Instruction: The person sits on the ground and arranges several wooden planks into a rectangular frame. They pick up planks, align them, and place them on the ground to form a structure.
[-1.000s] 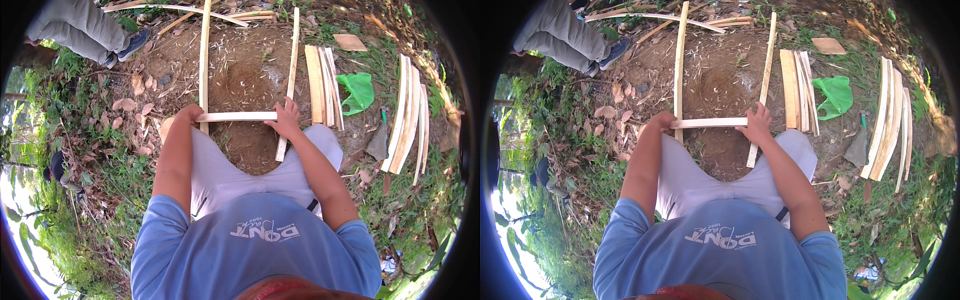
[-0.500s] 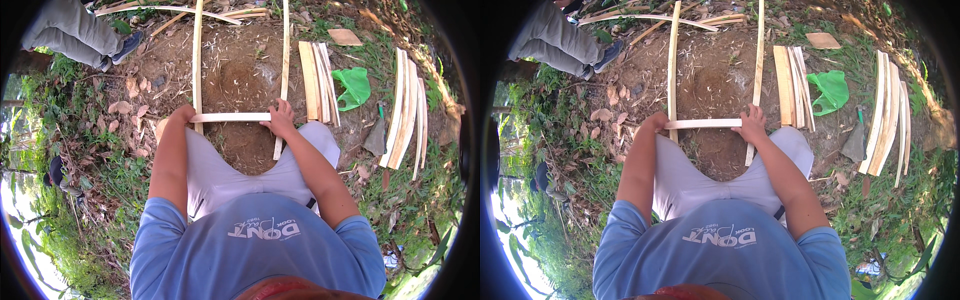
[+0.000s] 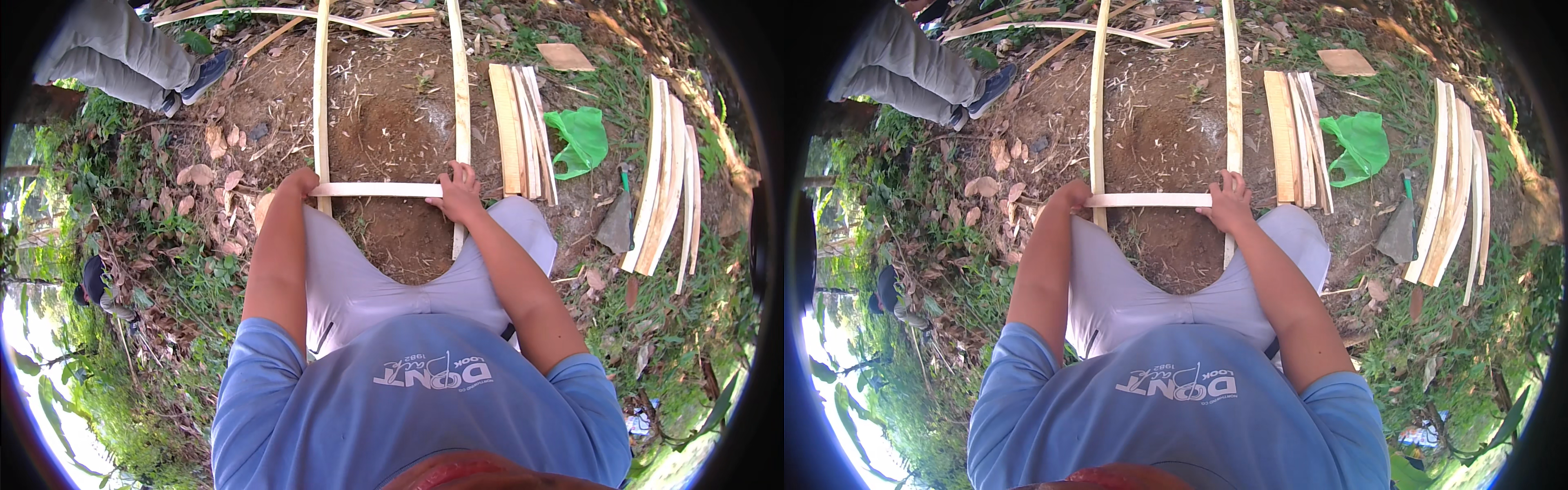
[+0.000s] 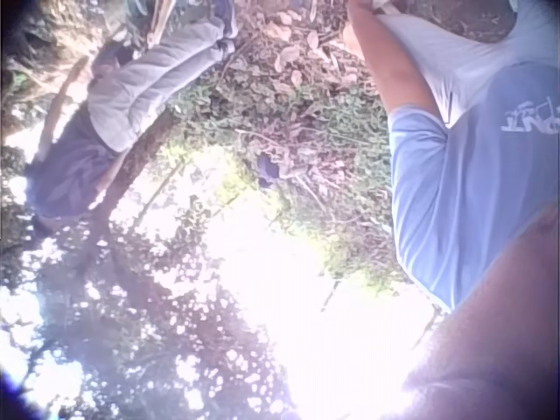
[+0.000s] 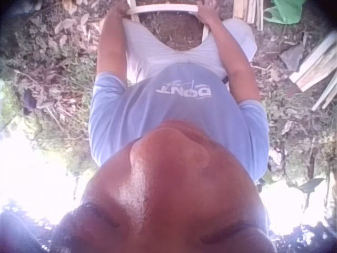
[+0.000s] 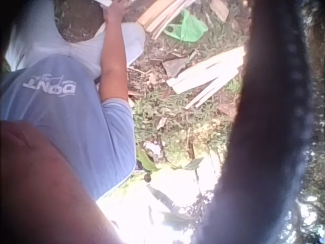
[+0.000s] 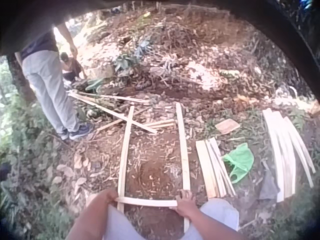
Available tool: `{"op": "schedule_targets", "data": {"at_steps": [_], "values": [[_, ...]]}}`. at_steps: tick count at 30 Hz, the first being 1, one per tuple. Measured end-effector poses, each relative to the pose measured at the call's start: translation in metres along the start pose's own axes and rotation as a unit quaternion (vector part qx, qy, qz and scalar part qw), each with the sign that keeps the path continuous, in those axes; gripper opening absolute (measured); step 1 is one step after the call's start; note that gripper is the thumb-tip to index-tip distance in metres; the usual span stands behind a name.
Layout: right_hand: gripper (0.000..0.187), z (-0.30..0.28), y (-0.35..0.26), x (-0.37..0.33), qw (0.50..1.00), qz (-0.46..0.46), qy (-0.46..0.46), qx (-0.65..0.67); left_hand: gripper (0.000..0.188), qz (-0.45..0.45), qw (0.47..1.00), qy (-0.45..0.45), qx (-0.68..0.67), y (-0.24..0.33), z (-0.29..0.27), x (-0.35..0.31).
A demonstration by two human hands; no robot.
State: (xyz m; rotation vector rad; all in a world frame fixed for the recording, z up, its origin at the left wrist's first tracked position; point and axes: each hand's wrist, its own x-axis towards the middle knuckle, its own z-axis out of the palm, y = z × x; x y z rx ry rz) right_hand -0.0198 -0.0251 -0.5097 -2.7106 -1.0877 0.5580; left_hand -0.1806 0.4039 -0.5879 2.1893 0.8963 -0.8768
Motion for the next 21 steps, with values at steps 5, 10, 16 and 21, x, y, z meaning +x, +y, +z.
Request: {"op": "schedule_targets", "data": {"at_steps": [5, 10, 16, 21], "values": [[0.068, 0.000, 0.002, 0.000, 1.000, 0.012, -0.009, -0.001, 0.034, -0.030, 1.000, -0.004, 0.010, 0.021, -0.006, -0.011], [0.067, 0.000, -0.002, 0.003, 1.000, 0.002, -0.011, 0.006, 0.029, -0.025, 1.000, 0.010, 0.011, 0.003, -0.002, -0.004], [0.067, 0.002, 0.002, 0.003, 1.000, 0.003, -0.010, 0.008, 0.030, -0.033, 0.999, 0.007, -0.029, 0.014, -0.004, -0.011], [0.066, 0.002, 0.001, 0.005, 1.000, -0.001, -0.016, 0.008, 0.034, -0.032, 0.997, 0.029, -0.057, 0.014, -0.006, -0.024]]}}
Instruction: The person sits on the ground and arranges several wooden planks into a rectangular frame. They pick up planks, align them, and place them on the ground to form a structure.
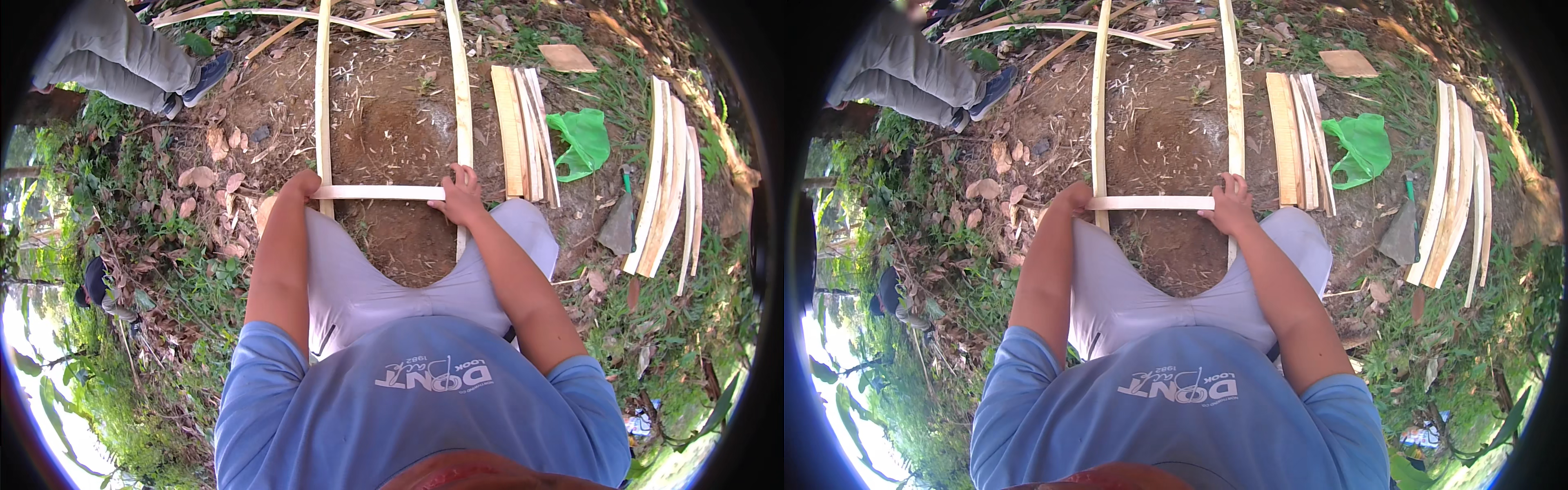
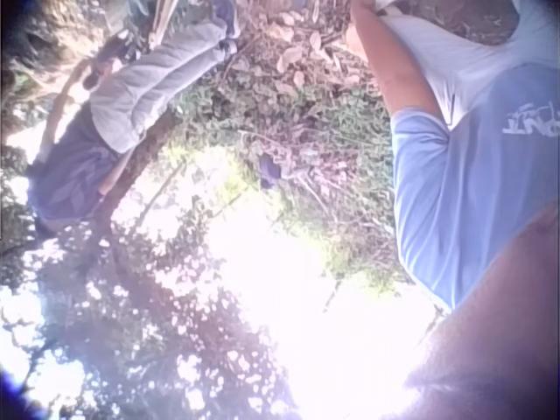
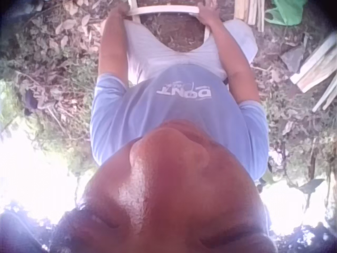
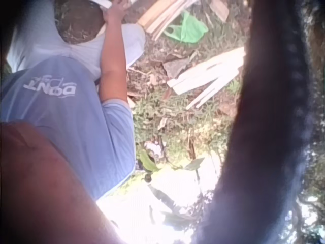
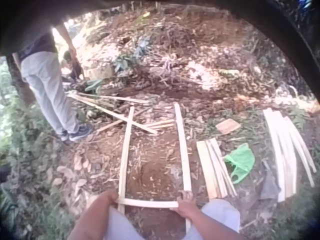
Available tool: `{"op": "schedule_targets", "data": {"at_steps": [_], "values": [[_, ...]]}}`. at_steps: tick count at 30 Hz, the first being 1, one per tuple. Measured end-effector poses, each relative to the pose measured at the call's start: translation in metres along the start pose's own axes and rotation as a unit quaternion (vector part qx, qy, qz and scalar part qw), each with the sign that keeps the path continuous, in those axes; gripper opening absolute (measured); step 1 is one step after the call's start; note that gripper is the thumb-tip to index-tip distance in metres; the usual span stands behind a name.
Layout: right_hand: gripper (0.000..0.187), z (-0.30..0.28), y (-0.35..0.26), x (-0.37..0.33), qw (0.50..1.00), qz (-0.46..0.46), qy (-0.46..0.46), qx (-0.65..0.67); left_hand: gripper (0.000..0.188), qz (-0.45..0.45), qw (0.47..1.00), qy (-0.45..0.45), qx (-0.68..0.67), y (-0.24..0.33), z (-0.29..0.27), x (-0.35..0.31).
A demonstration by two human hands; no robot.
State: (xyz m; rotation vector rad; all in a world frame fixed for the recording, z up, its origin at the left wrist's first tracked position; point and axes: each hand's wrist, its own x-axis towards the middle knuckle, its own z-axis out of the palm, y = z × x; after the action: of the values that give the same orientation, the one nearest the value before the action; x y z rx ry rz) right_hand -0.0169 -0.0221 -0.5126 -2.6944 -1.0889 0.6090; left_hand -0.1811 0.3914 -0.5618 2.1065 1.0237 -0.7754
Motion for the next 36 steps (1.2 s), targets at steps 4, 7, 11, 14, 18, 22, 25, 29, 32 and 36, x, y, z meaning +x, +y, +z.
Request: {"op": "schedule_targets", "data": {"at_steps": [4, 7, 11, 14, 18, 22, 25, 29, 32, 36], "values": [[0.063, 0.000, 0.001, 0.000, 1.000, 0.001, -0.004, -0.002, 0.033, -0.023, 1.000, 0.009, -0.004, 0.012, 0.000, -0.010], [0.058, 0.001, 0.005, -0.001, 1.000, 0.004, 0.000, -0.001, 0.030, -0.015, 1.000, 0.018, -0.014, 0.019, -0.003, -0.015], [0.054, 0.003, 0.005, -0.001, 1.000, -0.011, 0.016, 0.004, 0.027, -0.007, 1.000, 0.013, 0.023, 0.010, -0.005, -0.008], [0.051, 0.005, 0.004, 0.002, 0.999, -0.026, 0.021, 0.017, 0.027, 0.029, 0.995, -0.003, 0.094, -0.002, -0.006, -0.005], [0.047, 0.006, 0.015, 0.002, 0.999, -0.033, 0.031, 0.015, 0.027, 0.026, 0.999, 0.012, 0.027, 0.019, -0.004, -0.011], [0.047, 0.005, 0.018, 0.003, 0.998, -0.047, 0.035, 0.022, 0.027, -0.009, 1.000, 0.007, 0.005, 0.015, -0.003, -0.004], [0.048, -0.002, 0.022, -0.001, 0.999, -0.032, 0.027, 0.009, 0.020, 0.062, 0.986, -0.029, 0.152, 0.018, 0.001, 0.005], [0.049, -0.010, 0.020, -0.005, 1.000, -0.002, 0.006, 0.021, 0.021, 0.243, 0.846, -0.045, 0.472, 0.000, 0.001, 0.031], [0.051, -0.013, 0.020, -0.006, 1.000, 0.002, 0.002, 0.027, 0.020, 0.268, 0.824, -0.036, 0.497, -0.012, 0.003, 0.047], [0.054, -0.015, 0.017, -0.004, 1.000, 0.002, -0.005, 0.029, 0.018, 0.291, 0.826, -0.033, 0.482, -0.030, 0.005, 0.062]]}}
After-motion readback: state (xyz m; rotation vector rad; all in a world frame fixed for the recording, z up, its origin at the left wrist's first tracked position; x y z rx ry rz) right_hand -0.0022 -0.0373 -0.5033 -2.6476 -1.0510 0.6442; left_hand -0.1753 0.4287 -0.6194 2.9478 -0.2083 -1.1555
